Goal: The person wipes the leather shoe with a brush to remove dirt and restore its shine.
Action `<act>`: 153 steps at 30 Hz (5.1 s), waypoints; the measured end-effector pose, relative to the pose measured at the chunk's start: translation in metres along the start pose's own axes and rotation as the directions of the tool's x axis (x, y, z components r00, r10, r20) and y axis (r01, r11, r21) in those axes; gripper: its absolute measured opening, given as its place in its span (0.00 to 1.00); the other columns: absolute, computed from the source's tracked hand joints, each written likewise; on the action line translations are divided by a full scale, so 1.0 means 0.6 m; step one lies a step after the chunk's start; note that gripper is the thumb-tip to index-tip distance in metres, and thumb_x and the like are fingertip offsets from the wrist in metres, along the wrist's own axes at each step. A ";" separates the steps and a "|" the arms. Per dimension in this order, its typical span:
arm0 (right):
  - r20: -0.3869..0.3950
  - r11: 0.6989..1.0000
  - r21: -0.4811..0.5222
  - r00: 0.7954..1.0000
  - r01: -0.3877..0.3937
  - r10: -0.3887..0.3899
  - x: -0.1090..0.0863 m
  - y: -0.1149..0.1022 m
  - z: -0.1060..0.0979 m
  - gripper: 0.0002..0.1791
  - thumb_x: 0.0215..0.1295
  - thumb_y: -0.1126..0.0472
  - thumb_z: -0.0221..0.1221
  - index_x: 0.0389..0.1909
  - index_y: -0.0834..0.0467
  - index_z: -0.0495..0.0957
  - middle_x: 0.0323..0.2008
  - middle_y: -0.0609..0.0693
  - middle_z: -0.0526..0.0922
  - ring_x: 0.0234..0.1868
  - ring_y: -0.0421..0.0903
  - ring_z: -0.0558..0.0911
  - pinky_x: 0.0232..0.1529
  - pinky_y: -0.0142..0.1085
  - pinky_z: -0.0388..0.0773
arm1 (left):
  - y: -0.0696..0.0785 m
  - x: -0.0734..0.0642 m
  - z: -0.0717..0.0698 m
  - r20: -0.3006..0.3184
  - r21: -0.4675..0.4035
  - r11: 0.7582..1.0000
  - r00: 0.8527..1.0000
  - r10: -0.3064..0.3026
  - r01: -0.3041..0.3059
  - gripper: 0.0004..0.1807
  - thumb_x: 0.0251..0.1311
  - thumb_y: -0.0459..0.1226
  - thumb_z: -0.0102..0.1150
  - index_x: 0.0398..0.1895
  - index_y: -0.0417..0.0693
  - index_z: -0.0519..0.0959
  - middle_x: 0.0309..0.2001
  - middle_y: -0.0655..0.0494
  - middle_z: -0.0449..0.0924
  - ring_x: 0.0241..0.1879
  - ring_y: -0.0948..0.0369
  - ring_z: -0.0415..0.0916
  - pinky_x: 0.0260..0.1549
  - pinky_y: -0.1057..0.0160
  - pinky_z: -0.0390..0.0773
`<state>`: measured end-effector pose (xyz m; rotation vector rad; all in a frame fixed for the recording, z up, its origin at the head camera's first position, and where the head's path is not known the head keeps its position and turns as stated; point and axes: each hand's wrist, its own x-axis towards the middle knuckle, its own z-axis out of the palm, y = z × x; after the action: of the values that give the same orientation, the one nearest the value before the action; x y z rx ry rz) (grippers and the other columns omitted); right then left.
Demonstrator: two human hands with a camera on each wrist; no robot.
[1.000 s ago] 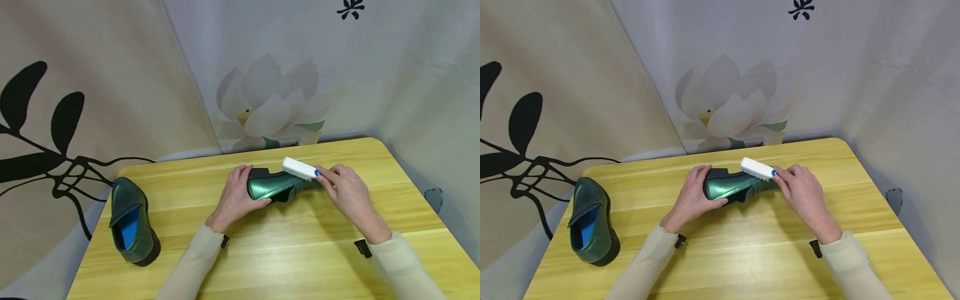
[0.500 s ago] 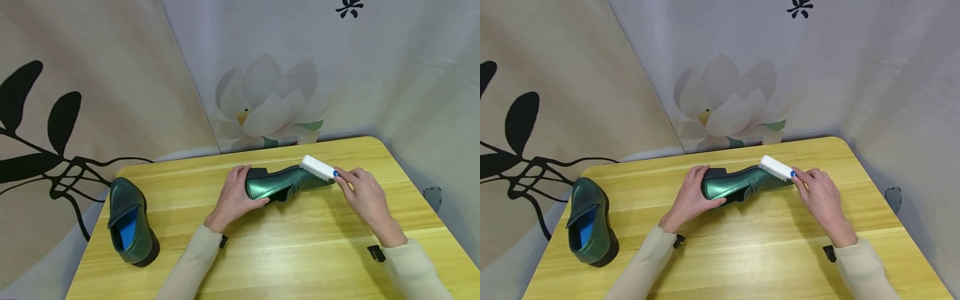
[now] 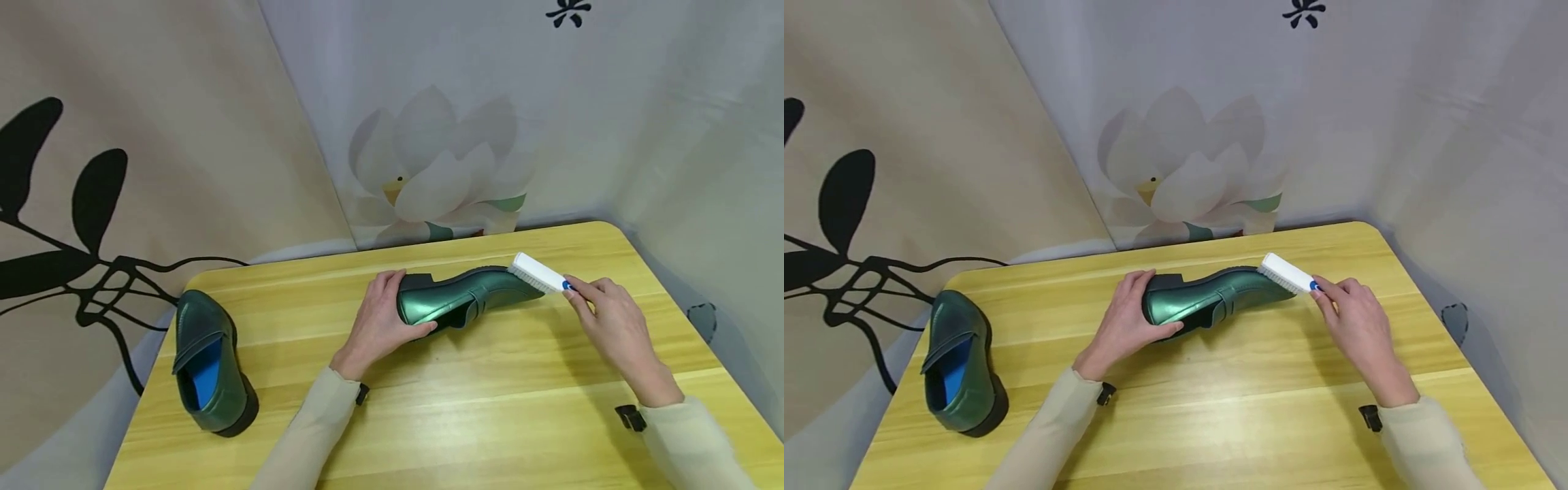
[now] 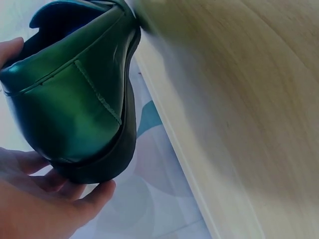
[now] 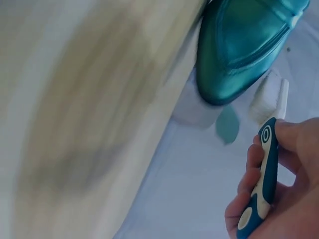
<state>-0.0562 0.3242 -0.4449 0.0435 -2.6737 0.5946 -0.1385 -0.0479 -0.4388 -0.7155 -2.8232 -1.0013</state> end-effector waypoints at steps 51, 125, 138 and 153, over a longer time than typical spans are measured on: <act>-0.050 0.998 0.058 0.998 -0.026 0.029 -0.004 -0.006 -0.010 0.19 0.75 0.63 0.61 0.63 0.66 0.80 0.36 0.62 0.79 0.28 0.52 0.68 0.26 0.41 0.62 | -0.001 -0.003 -0.013 0.098 -0.040 0.977 0.973 -0.207 0.211 0.53 0.51 0.63 0.72 0.77 0.48 0.66 0.63 0.42 0.67 0.54 0.48 0.71 0.52 0.49 0.76; -0.068 0.996 0.086 0.998 0.020 -0.014 -0.003 -0.032 0.019 0.19 0.73 0.64 0.63 0.61 0.66 0.81 0.36 0.61 0.80 0.29 0.51 0.69 0.28 0.41 0.61 | 0.075 0.092 0.030 0.338 0.362 0.903 0.870 -0.359 0.232 0.61 0.57 0.59 0.72 0.84 0.46 0.47 0.72 0.28 0.60 0.54 0.41 0.77 0.53 0.43 0.78; -0.062 0.994 0.105 0.998 0.022 -0.016 -0.007 -0.031 0.021 0.19 0.74 0.64 0.62 0.62 0.65 0.81 0.36 0.59 0.80 0.28 0.49 0.68 0.26 0.38 0.63 | 0.057 0.079 0.032 0.308 0.222 0.947 0.905 -0.293 0.231 0.54 0.60 0.51 0.69 0.85 0.52 0.49 0.71 0.26 0.59 0.24 0.53 0.73 0.27 0.54 0.77; -0.071 0.991 0.123 0.996 0.056 -0.047 -0.007 -0.040 0.021 0.18 0.73 0.64 0.62 0.61 0.64 0.81 0.37 0.58 0.80 0.30 0.48 0.69 0.28 0.38 0.64 | 0.006 0.013 -0.012 0.019 -0.217 0.940 0.964 -0.264 0.262 0.56 0.53 0.53 0.73 0.82 0.52 0.54 0.66 0.43 0.65 0.54 0.48 0.72 0.50 0.45 0.78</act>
<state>-0.0545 0.2969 -0.4475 0.1251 -2.5585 0.7333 -0.1441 -0.0468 -0.4291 -0.3469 -2.8827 -1.3663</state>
